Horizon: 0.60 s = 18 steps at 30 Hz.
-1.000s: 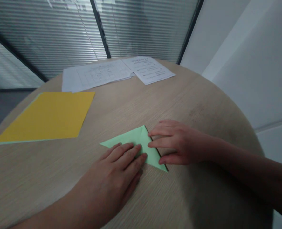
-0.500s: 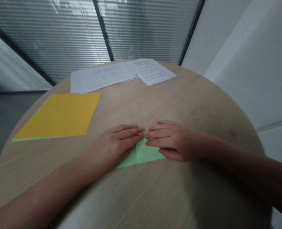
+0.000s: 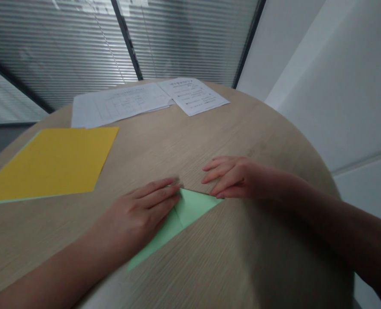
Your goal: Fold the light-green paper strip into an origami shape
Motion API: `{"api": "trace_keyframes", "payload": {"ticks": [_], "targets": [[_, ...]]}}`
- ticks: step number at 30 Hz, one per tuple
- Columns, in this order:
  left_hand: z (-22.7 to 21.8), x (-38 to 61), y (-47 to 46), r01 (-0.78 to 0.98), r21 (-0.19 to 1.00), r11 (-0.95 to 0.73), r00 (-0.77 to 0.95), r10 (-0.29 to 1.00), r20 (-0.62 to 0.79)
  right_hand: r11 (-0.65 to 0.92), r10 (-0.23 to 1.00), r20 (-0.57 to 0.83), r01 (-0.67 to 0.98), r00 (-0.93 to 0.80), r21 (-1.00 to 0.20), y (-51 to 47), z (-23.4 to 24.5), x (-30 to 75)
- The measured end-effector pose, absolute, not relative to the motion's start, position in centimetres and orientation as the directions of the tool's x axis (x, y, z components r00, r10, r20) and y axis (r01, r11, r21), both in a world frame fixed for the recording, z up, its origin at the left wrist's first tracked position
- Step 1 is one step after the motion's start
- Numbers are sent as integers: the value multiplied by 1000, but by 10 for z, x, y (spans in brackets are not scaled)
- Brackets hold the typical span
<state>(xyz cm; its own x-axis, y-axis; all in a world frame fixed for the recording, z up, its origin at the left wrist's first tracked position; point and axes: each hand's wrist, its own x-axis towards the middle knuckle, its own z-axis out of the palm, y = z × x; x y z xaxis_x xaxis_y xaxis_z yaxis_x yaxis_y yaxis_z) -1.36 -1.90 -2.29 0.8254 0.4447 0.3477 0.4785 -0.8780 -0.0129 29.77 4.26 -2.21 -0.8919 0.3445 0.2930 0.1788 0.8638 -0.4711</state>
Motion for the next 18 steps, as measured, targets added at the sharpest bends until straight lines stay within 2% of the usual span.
{"api": "trace_keyframes", "payload": {"ticks": [4, 10, 14, 18], "targets": [[-22, -8, -19, 524, 53, -850, 782, 505, 365, 855, 345, 216, 211, -913, -473, 43, -24, 295], [-26, -1, -23, 583, 85, -808, 728, 567, 386, 864, 330, 244, 187, -912, -468, 47, -30, 294], [-30, -5, -21, 516, 67, -854, 764, 495, 414, 860, 317, 226, 178, -921, -478, 49, -29, 296], [-29, -7, -17, 428, 74, -901, 833, 424, 356, 853, 308, 197, 178, -931, -491, 50, -26, 297]]}}
